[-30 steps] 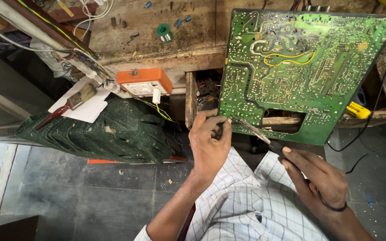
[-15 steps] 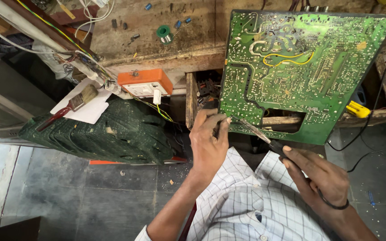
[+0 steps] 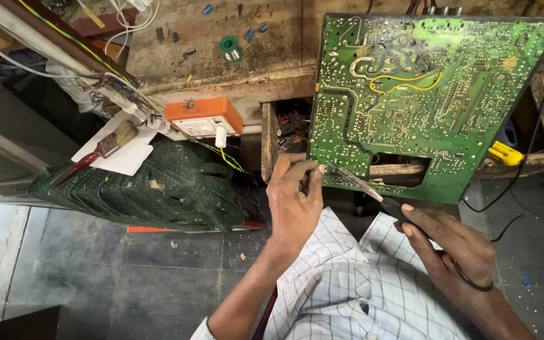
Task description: The person solders and desolders components on a large green circuit board at a cluttered workbench, holding the board steady with one hand while applying a soldering iron with the other. They reposition the board, work on its underside and edges, briefly handle a small round component, and continue soldering joints near the board's wiring.
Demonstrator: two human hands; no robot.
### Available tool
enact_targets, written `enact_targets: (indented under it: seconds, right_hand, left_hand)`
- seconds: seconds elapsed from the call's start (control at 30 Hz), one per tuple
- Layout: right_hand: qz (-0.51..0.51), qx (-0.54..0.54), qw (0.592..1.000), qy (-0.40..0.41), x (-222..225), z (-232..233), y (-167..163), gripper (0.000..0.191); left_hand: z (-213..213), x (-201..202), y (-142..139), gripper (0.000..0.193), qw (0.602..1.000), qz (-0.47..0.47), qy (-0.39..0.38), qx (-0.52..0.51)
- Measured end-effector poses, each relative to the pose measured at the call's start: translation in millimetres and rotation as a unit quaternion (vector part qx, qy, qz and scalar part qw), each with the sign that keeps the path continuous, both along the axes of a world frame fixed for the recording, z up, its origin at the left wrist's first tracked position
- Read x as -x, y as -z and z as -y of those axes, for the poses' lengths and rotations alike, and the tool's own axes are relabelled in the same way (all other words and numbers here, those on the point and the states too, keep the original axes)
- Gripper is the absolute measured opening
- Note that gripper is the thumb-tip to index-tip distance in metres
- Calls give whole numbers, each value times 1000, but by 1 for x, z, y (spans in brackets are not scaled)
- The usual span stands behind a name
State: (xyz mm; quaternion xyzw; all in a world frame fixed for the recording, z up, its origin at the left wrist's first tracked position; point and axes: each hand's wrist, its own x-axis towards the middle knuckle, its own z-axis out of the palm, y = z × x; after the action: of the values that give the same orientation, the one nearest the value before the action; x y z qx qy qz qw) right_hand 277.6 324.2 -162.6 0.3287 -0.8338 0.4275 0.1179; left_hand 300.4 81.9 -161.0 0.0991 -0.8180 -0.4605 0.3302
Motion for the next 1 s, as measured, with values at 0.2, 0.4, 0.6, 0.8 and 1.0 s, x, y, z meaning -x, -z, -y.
enact_targets:
  seconds: [0.2,0.4,0.6,0.8,1.0]
  right_hand:
    - [1,0,1000,-2,-1,0,2,33]
    - [8,23,1000,-6,-1,1,0,31]
    - [18,56,998,-6,-2,-3,-1,27]
    - [12,70,997,7,2,-10,2,25]
    - [19,50,998,33,2,-15,4,28]
  left_hand:
    - [1,-1,-1,12,1000,0,-3,-3]
    - [1,-1,-1,12,1000,-14,2,5]
    - [-2,1,2,11,1000,-16,1,2]
    - [-5,6,7,10,1000,-7,0,-11]
    - [-8,9,9,10,1000,-2,0,4]
